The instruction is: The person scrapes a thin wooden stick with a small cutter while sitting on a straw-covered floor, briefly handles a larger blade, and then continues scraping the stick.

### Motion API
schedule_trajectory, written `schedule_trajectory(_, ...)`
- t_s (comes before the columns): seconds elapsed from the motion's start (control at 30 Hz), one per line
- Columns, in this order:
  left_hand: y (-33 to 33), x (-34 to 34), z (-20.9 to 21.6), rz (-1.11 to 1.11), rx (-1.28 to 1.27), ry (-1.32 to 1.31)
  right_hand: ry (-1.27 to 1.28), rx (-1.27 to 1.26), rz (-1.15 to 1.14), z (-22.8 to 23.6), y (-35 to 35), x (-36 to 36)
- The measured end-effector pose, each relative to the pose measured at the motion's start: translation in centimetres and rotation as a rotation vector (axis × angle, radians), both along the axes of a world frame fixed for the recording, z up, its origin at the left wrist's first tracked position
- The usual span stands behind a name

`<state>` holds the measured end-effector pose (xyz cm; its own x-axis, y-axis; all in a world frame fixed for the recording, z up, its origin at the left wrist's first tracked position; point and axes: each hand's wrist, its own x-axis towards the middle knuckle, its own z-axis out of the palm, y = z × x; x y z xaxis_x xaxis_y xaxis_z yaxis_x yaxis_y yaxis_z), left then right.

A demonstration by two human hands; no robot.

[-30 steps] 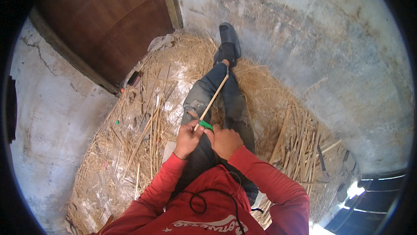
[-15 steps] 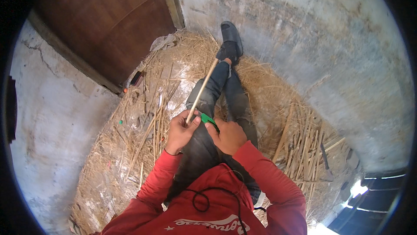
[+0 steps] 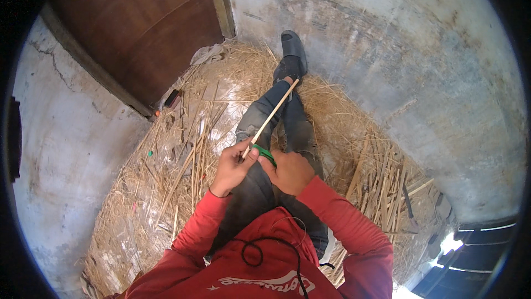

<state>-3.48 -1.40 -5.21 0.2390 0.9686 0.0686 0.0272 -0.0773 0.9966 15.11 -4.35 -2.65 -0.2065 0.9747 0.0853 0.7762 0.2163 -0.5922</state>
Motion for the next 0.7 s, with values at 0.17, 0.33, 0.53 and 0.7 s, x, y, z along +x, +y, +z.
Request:
schedule_trajectory(0.17,0.4,0.0,-0.2,-0.024,-0.021,-0.067,-0.072,0.008,-0.057,0.8,-0.2,-0.9)
schedule_trajectory(0.33,0.4,-0.1,-0.3,-0.048,-0.036,-0.058,-0.106,-0.006,-0.050,0.9,-0.5,-0.7)
schedule_trajectory(0.53,0.5,0.5,-1.3,0.054,0.051,-0.034,-0.194,-0.043,-0.085,0.6,-0.2,-1.1)
schedule_trajectory(0.7,0.6,0.6,-2.1,0.107,0.071,0.040,-0.151,-0.045,-0.112,0.3,-0.5,-1.4)
